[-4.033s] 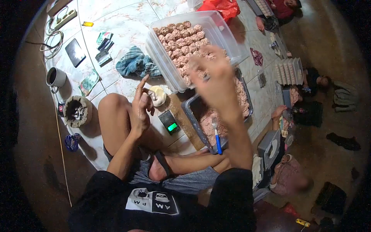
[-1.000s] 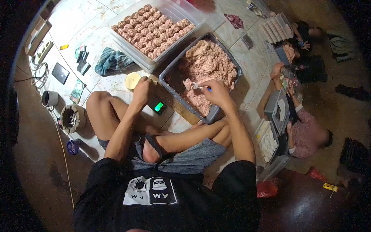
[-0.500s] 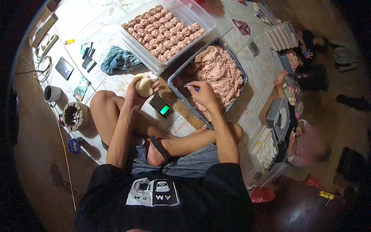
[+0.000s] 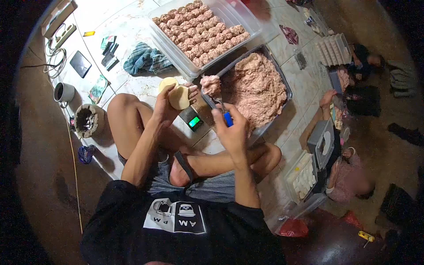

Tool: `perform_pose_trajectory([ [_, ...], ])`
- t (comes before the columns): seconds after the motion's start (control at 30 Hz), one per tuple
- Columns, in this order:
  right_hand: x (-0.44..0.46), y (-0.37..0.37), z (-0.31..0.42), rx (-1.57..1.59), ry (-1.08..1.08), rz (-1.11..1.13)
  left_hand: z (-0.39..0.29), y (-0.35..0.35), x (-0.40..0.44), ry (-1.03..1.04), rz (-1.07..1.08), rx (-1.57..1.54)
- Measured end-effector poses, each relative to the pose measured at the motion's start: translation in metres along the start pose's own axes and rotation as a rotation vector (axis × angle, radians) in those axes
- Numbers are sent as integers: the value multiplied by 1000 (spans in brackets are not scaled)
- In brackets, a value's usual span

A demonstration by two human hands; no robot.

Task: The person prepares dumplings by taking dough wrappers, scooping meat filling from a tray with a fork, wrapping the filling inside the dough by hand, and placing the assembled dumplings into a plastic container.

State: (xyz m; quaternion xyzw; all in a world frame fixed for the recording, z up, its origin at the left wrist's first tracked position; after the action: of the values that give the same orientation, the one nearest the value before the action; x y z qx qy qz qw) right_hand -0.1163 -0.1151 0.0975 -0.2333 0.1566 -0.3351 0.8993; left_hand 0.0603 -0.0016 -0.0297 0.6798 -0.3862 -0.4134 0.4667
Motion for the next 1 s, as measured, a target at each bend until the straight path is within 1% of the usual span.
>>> perform_pose_trajectory([
  [0.07,-1,19,-3,-69,8,-40,3,27,-10,-17,-71,77],
  [0.1,1,30,-10,-52,27,-43,5,34,-15,-28,-107,116],
  [0.17,4,49,-13,-68,32,-96,10,27,-18,-67,-69,69],
  [0.27,9,63,-16,-96,66,-63,17,7,-13,-58,4,75],
  [0.37,15,70,-29,-108,-2,-39,18,20,-18,-41,82,97],
  [0.47,16,65,-19,-129,51,-49,20,12,-13,-22,65,85],
  [0.5,17,64,-19,-148,35,-62,18,13,-13,-22,67,84],
  [0.57,19,63,-21,-187,6,-97,18,16,-16,-22,-6,78],
  [0.6,20,64,-22,-127,-24,-128,18,21,-16,-23,-40,75],
  [0.67,21,68,-24,-5,-83,-185,17,26,-16,-25,9,33],
  [0.7,22,69,-24,34,-63,-183,15,29,-18,-26,31,13],
  [0.8,23,69,-26,168,-4,-177,10,36,-22,-84,-4,30],
  [0.87,25,68,-27,278,32,-156,14,25,-20,-91,20,1],
  [0.9,25,68,-29,249,21,-148,13,24,-20,-95,32,-13],
  [1.0,25,65,-36,148,-11,-117,16,23,-17,5,-55,334],
])
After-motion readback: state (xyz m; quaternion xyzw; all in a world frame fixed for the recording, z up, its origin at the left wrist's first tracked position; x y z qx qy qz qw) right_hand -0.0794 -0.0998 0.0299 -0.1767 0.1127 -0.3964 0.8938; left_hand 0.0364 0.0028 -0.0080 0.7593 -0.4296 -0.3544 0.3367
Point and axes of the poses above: each hand's wrist, its own x-axis towards the middle knuckle, its own y-axis out of the palm, z = x × y, the point moved 1 cm from there along x, towards the middle knuckle, and after that the axes turned 7 degrees about z, right-handed, at the moved point
